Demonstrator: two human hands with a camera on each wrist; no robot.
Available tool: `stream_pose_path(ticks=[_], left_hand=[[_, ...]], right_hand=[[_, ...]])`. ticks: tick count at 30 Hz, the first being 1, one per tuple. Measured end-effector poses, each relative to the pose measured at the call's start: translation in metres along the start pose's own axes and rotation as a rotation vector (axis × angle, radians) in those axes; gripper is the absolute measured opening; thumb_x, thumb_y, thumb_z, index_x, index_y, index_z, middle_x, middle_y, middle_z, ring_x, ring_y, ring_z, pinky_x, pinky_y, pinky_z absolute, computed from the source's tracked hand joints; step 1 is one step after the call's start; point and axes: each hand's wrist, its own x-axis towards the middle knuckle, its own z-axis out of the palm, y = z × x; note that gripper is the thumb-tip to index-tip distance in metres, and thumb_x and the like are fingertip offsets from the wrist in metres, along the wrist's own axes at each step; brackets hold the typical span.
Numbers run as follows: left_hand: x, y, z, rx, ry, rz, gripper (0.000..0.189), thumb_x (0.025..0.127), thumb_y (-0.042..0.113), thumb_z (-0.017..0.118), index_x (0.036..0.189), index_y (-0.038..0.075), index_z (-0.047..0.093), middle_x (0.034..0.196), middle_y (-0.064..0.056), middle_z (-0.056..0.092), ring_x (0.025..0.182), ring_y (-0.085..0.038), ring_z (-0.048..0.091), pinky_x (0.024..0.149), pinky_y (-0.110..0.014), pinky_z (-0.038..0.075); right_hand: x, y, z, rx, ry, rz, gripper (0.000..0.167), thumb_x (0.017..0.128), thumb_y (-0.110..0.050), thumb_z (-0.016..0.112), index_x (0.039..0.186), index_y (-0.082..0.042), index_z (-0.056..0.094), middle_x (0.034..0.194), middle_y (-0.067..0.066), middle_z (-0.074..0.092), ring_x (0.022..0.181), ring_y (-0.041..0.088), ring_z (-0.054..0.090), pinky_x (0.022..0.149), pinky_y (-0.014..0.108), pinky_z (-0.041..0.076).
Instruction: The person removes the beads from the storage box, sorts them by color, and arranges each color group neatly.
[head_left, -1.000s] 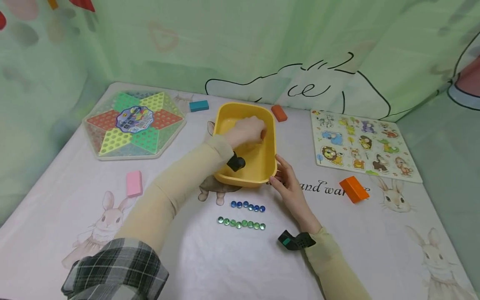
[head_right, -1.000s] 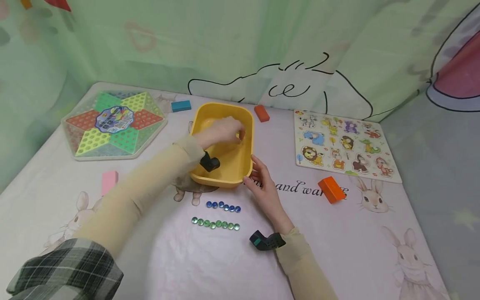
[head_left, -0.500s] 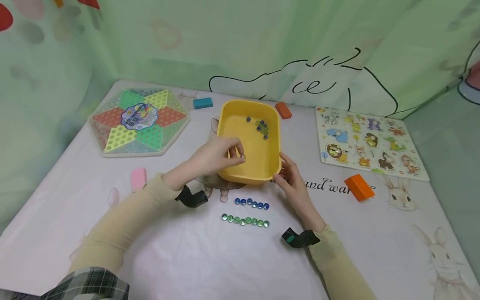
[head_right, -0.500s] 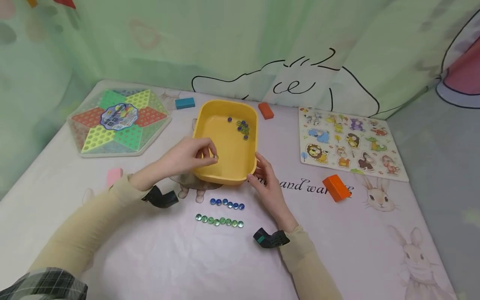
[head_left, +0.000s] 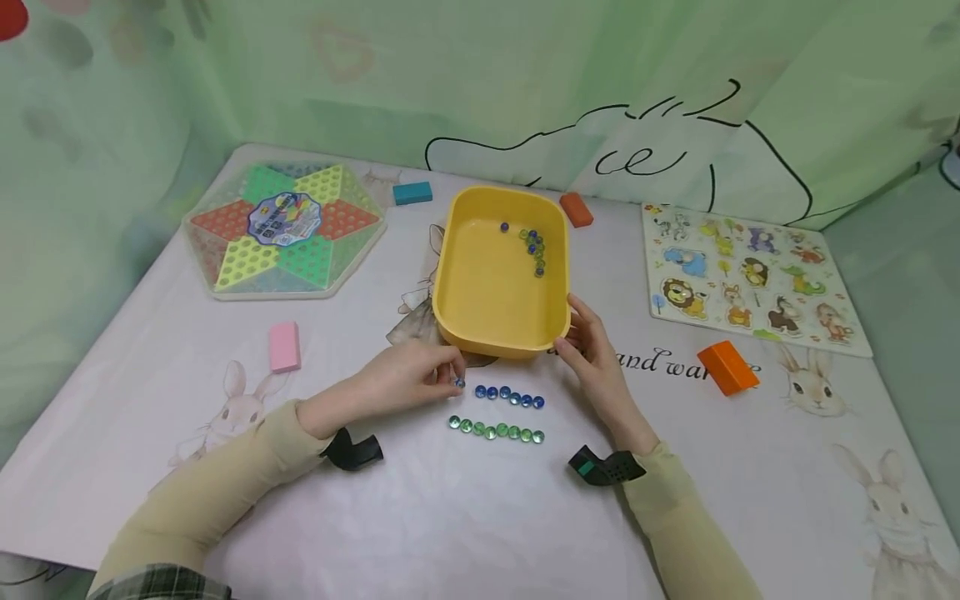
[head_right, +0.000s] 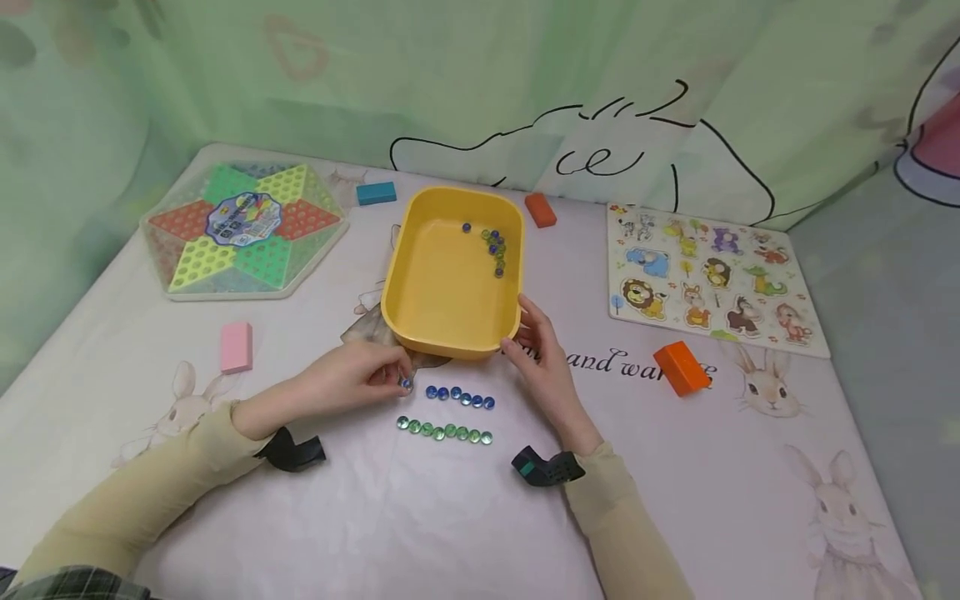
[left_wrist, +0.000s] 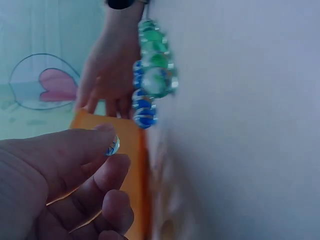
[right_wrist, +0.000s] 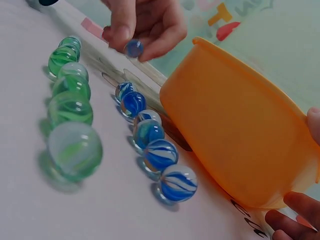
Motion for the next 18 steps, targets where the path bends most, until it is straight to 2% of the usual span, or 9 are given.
stream_pose_path(ticks=[7, 12, 18], left_hand=[[0.011, -0.010, 0.015, 0.006, -0.038, -0.015, 0.011, 0.083, 0.021, 0.068, 0.091, 0.016, 0.063, 0.066, 0.009, 0.051, 0.060, -0.002, 0.045, 0.056, -0.017, 0.037], [0.014, -0.009, 0.015, 0.015, -0.047, -0.027, 0.011, 0.083, 0.021, 0.068, 0.091, 0.016, 0.063, 0.065, 0.008, 0.051, 0.060, -0.003, 0.045, 0.056, -0.018, 0.036], [0.015, -0.007, 0.014, 0.012, -0.051, -0.001, 0.010, 0.082, 0.021, 0.069, 0.089, 0.017, 0.064, 0.065, 0.009, 0.052, 0.061, -0.003, 0.046, 0.057, -0.017, 0.037]], right_hand=[[0.000, -0.001, 0.000, 0.007, -0.005, 0.012, 0.060, 0.095, -0.018, 0.051, 0.146, -0.028, 0.021, 0.138, 0.016, 0.041, 0.104, 0.012, 0.048, 0.084, 0.012, 0.040], [0.001, -0.001, 0.000, -0.002, -0.002, 0.019, 0.060, 0.095, -0.019, 0.051, 0.146, -0.030, 0.021, 0.139, 0.014, 0.041, 0.104, 0.013, 0.048, 0.084, 0.013, 0.040], [0.000, -0.002, -0.001, -0.002, 0.000, 0.036, 0.059, 0.095, -0.018, 0.050, 0.146, -0.028, 0.021, 0.139, 0.015, 0.040, 0.105, 0.015, 0.047, 0.085, 0.012, 0.039]])
